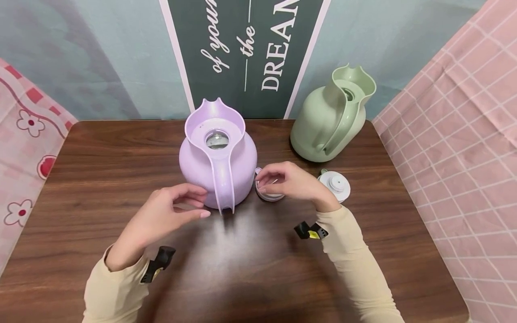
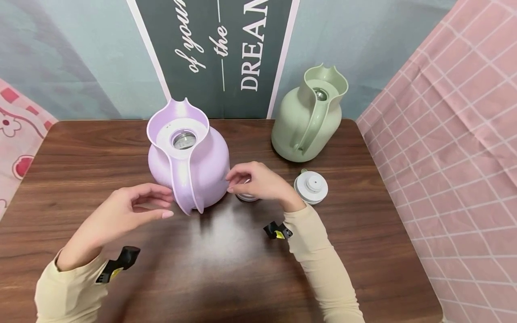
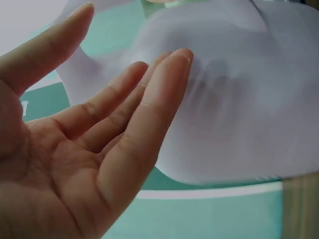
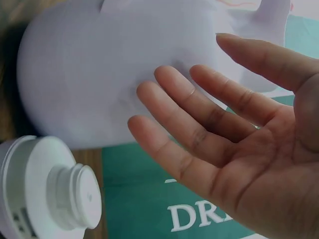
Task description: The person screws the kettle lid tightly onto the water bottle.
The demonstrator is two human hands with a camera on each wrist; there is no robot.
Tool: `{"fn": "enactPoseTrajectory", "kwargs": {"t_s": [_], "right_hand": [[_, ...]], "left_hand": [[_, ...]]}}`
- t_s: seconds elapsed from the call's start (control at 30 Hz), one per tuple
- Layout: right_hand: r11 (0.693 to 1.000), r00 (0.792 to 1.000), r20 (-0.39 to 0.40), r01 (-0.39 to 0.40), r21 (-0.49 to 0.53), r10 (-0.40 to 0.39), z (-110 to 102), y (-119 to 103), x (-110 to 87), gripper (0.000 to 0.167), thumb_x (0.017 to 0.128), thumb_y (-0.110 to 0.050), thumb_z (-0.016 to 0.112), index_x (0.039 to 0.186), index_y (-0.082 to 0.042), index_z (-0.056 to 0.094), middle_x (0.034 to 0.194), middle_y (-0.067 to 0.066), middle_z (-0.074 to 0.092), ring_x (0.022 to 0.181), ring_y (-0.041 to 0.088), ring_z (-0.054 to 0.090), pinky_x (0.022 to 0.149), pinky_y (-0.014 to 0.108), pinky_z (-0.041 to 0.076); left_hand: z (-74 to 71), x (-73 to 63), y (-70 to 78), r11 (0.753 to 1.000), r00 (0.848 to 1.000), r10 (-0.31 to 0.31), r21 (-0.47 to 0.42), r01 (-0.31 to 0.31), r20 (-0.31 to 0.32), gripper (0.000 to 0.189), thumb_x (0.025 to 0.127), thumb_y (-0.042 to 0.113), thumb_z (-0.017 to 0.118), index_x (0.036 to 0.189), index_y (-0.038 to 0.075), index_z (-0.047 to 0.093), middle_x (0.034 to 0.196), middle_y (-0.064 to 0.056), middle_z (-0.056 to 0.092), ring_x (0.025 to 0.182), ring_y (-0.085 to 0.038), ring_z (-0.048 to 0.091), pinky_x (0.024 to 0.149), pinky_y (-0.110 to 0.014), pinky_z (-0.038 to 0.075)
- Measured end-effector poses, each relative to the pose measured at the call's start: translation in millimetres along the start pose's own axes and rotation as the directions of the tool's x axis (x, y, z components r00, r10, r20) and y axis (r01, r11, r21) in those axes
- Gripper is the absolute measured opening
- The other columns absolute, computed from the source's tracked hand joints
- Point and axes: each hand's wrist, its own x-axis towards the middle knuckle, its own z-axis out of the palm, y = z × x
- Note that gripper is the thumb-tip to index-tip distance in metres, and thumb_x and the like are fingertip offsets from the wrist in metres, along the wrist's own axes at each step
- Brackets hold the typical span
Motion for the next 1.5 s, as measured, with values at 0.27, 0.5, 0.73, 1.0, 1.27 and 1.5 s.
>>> {"fn": "enactPoseTrajectory", "kwargs": {"t_s": [0.27, 0.5, 0.73, 1.0, 1.27, 1.5], "right_hand": [[0.995, 0.994, -0.081, -0.078, -0.062, 0.073, -6, 17, -4.7, 0.016, 0.082, -0.005, 0.064, 0.097, 0.0, 0.064, 0.085, 0.003, 0.066, 0.081, 0.014, 0.061, 0.074, 0.034, 0.047], [0.989, 0.981, -0.151, -0.133, -0.069, 0.121, -13, 30, -12.0, 0.019, 0.081, -0.004, 0.065, 0.098, 0.004, 0.064, 0.086, 0.006, 0.066, 0.081, 0.015, 0.06, 0.071, 0.025, 0.046], [0.97, 0.952, -0.263, -0.2, -0.137, 0.159, -17, 38, -20.1, 0.019, 0.079, -0.007, 0.068, 0.096, 0.001, 0.065, 0.083, 0.006, 0.063, 0.078, 0.017, 0.058, 0.07, 0.028, 0.046], [0.947, 0.946, -0.272, -0.239, -0.213, 0.178, -19, 50, -20.1, 0.019, 0.079, -0.008, 0.068, 0.096, 0.0, 0.064, 0.083, 0.006, 0.062, 0.078, 0.019, 0.057, 0.07, 0.032, 0.045], [0.944, 0.951, -0.246, -0.242, -0.223, 0.185, -27, 59, -14.4, 0.031, 0.076, -0.01, 0.072, 0.102, 0.003, 0.06, 0.087, 0.012, 0.061, 0.081, 0.023, 0.056, 0.073, 0.034, 0.044], [0.92, 0.954, -0.169, -0.285, -0.268, 0.247, -29, 53, -0.7, 0.048, 0.075, -0.019, 0.073, 0.114, 0.002, 0.055, 0.11, 0.018, 0.058, 0.102, 0.029, 0.054, 0.088, 0.042, 0.04]], "left_hand": [[11.1, 7.5, 15.6, 0.987, 0.987, 0.152, 0.039, -0.154, 0.045, 0.03, 0.074, 0.007, 0.074, 0.101, -0.002, 0.063, 0.091, -0.008, 0.066, 0.085, -0.02, 0.063, 0.071, -0.026, 0.05], [23.7, 20.1, 13.1, 0.965, 0.978, 0.198, 0.163, -0.205, 0.06, 0.02, 0.073, 0.016, 0.076, 0.087, 0.008, 0.064, 0.079, 0.002, 0.065, 0.075, -0.012, 0.062, 0.069, -0.03, 0.049], [31.1, 28.8, 11.4, 0.961, 0.978, 0.19, 0.188, -0.203, 0.085, 0.013, 0.074, 0.015, 0.074, 0.083, 0.009, 0.067, 0.076, 0.006, 0.063, 0.075, -0.01, 0.059, 0.072, -0.032, 0.047], [29.6, 29.6, 12.2, 0.948, 0.973, 0.214, 0.22, -0.228, 0.088, 0.008, 0.075, 0.015, 0.073, 0.075, 0.012, 0.066, 0.069, 0.009, 0.06, 0.069, -0.008, 0.056, 0.066, -0.029, 0.045], [29.2, 30.1, 11.4, 0.944, 0.97, 0.23, 0.225, -0.243, 0.082, 0.01, 0.075, 0.017, 0.074, 0.074, 0.012, 0.065, 0.069, 0.009, 0.059, 0.068, -0.008, 0.055, 0.065, -0.029, 0.045], [30.4, 30.3, 9.8, 0.945, 0.975, 0.209, 0.241, -0.222, 0.079, 0.011, 0.074, 0.017, 0.074, 0.072, 0.013, 0.064, 0.066, 0.01, 0.058, 0.065, -0.007, 0.054, 0.063, -0.027, 0.045]]}}
